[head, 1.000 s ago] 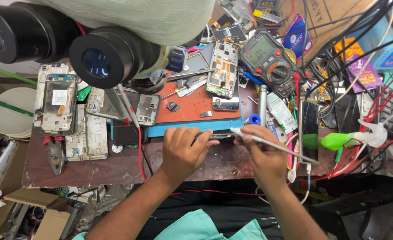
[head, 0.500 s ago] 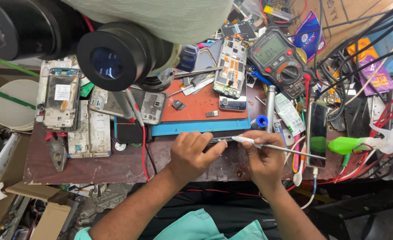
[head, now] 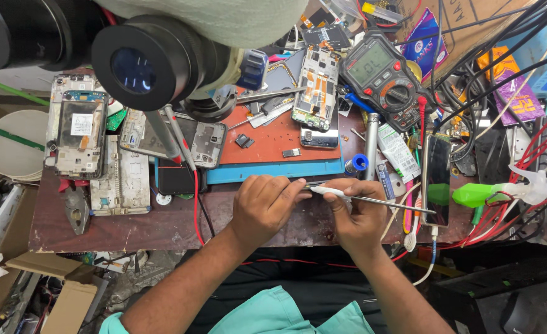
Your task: The person cleans a small electronic component with a spray and wipe, then uses a metal tool to scrape and adjust the component on a disassembled mobile device. The person handles a roll of tape at the end.
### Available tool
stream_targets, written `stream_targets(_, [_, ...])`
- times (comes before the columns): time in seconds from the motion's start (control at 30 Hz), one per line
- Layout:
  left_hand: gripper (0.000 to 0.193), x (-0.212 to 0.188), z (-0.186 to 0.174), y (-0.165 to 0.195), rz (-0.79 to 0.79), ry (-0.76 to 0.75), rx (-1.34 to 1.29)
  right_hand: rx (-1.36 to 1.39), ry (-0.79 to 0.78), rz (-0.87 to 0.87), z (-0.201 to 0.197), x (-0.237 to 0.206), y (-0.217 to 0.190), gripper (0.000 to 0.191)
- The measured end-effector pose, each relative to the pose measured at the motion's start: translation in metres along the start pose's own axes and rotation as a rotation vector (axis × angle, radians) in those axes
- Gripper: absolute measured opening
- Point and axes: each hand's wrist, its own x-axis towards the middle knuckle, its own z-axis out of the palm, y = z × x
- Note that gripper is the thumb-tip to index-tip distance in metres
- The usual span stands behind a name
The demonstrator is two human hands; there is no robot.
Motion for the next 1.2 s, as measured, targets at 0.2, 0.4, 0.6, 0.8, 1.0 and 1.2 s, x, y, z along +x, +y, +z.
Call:
stream_targets(0.2, [0.031, -0.002, -0.001, -0.001, 0.017, 0.000, -0.014, -0.059, 0.001, -0.047, 0.006, 0.003, -0.006, 0.030])
stream_targets(0.4, [0.025, -0.004, -0.003, -0.001, 0.032, 0.023, -0.007, -0.218, -0.015, -0.132, 0.008, 0.006, -0.016, 0.029])
stream_targets(0.6, [0.024, -0.004, -0.002, -0.001, 0.042, 0.032, -0.009, -0.146, -0.047, -0.134, 0.006, 0.011, -0.019, 0.029])
stream_targets(0.8, [0.024, -0.005, -0.003, -0.001, 0.042, 0.031, -0.021, -0.164, -0.066, -0.137, 0.003, 0.012, -0.019, 0.029])
stream_targets(1.0, [0.024, -0.005, -0.003, -0.001, 0.046, 0.026, -0.015, -0.192, -0.094, -0.156, 0.001, 0.016, -0.019, 0.031])
stream_targets(1.2, [0.022, -0.005, -0.003, -0.001, 0.052, 0.030, -0.020, -0.173, -0.096, -0.118, -0.001, 0.016, -0.019, 0.030])
